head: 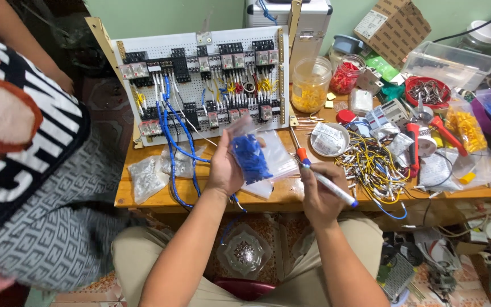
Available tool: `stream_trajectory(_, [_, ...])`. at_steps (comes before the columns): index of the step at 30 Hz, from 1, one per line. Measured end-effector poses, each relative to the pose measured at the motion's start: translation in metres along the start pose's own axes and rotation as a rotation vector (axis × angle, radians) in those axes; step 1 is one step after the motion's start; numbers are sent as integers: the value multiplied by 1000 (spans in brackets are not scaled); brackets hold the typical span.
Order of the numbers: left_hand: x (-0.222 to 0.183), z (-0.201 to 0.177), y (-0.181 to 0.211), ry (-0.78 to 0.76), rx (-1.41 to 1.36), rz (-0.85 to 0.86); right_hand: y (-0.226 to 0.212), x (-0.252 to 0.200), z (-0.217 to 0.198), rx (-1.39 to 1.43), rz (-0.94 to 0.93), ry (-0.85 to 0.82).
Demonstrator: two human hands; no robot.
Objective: The person is organizing blue wire terminals by labeling small plastic bags and filling them with the terminals before placing them in a storage container.
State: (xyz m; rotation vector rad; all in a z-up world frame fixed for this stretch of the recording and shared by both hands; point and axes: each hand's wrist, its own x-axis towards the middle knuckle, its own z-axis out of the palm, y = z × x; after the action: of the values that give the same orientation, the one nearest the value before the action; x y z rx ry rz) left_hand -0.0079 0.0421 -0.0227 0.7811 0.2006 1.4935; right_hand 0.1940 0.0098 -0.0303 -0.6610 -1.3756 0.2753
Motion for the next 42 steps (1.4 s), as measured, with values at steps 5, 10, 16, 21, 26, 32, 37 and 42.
stream_trajectory(5, [0,8,10,-220,-402,-27,-31,0,6,168,9,-10])
stream_trajectory(10, [-15,39,23,-366,-580,-49,-53,-2,7,268,-41,-84])
stream_trajectory(16, [-43,35,22,-385,-447,-216,-79,7,-9,322,43,-160])
stream_trajectory(21, [-41,47,14,-288,-408,-156,-85,-1,-9,436,99,-213])
stream_trajectory(26, [-38,71,17,-98,-487,54,-77,-20,-7,497,129,-126])
stream_trajectory(32, [-39,71,14,-139,-523,222,-78,-17,2,476,130,-163])
stream_trajectory(37, [-43,77,15,-134,-488,210,-73,-23,7,524,150,-161])
stream_trajectory(42, [-42,78,4,-149,-518,202,-70,-22,10,574,144,-193])
